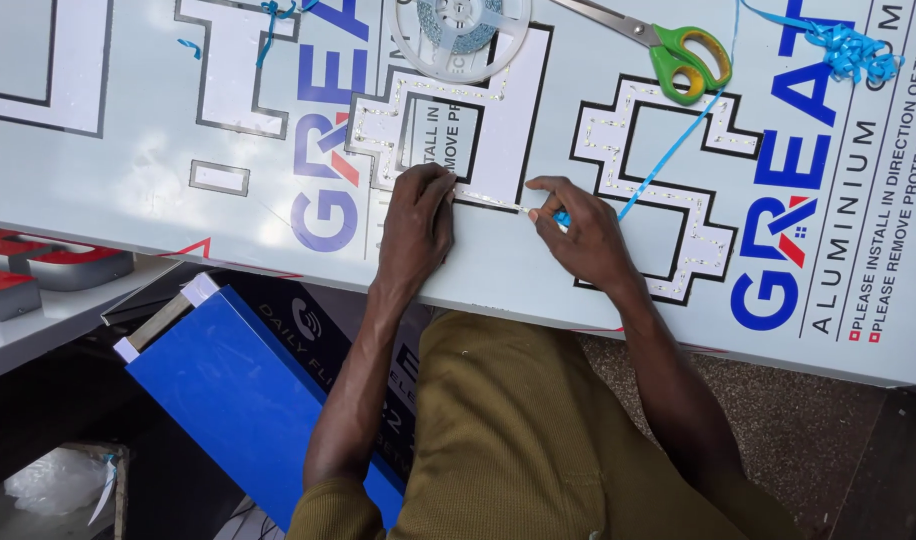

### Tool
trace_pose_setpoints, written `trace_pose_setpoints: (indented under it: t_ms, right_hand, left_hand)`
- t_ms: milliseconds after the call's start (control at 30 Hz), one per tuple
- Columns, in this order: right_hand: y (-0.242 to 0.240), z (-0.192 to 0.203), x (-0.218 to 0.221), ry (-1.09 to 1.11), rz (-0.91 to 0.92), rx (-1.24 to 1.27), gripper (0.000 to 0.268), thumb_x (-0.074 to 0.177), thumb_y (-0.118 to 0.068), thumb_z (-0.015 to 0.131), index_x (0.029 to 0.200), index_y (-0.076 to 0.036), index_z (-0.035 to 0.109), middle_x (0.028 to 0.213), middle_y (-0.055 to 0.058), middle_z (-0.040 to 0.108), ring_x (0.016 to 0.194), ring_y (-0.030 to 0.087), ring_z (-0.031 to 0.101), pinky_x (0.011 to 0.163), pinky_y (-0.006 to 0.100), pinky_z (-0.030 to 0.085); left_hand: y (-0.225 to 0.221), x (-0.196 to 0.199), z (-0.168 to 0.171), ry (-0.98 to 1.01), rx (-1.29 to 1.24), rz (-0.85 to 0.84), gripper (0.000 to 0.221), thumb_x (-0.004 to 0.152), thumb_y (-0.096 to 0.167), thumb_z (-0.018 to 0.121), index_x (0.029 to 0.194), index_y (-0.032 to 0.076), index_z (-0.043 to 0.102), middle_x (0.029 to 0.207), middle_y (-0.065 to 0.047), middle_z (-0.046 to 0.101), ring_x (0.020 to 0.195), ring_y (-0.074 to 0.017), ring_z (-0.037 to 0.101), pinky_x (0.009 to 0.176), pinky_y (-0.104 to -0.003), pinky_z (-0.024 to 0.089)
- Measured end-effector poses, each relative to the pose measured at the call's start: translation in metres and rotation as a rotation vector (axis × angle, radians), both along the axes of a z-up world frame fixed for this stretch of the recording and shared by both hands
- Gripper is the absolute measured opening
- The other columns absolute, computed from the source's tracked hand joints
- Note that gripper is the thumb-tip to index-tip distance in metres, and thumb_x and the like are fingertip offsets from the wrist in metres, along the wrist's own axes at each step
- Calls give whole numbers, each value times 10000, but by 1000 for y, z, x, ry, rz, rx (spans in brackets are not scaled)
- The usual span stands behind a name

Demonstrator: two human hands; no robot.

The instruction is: Peeling protective film from an aluminum sign panel and handling components

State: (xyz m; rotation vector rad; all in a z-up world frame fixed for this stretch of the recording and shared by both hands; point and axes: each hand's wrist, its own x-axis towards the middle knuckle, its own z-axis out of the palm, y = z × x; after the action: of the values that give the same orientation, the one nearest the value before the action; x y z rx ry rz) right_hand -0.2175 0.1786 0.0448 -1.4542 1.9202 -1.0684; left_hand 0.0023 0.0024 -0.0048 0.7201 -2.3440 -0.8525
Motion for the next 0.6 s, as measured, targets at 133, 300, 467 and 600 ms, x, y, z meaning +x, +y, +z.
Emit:
trace_pose_setpoints:
  t_ms: [133, 300, 467, 600]
  right_hand:
    - [-7, -6, -8, -19, 5, 28, 294, 1085, -38, 727, 1378, -56, 709, 772, 64, 708, 627, 232, 607, 607, 388, 473]
    - [-11, -9, -11, -25, -5, 64, 218, 1047, -17, 712, 1259, -67, 708, 757, 60, 656, 581, 223, 584, 577, 386, 432]
    - [-11, -12, -9, 32, -9, 60, 165, 1040, -35, 715, 1198, -82, 715, 759, 61, 663, 641, 284, 671, 579, 409, 446]
    - [-11, -21, -10, 85, -20, 55, 162, 1023, -52, 732, 1181, -86, 740, 769, 49, 674, 575, 257, 641, 558, 399, 456]
  left_hand:
    - [27, 1, -5, -20, -36, 13, 310, 1148, 98, 681, 1412, -48, 752, 1458, -226, 661, 1507, -484, 567, 1240, -571, 509]
    - [65, -5, 0, -267, -100, 84, 705, 1203, 471, 584, 1678, -47, 525, 1725, -316, 449, 1677, -510, 342, 1407, -623, 217]
    - [86, -21, -7, -298, -144, 107, 771, 1191, 529, 577, 1698, -45, 492, 1735, -325, 438, 1681, -518, 326, 1408, -647, 136]
    - [104, -32, -14, -272, -142, 37, 746, 1174, 527, 575, 1671, -28, 538, 1690, -294, 503, 1655, -505, 383, 1406, -624, 213]
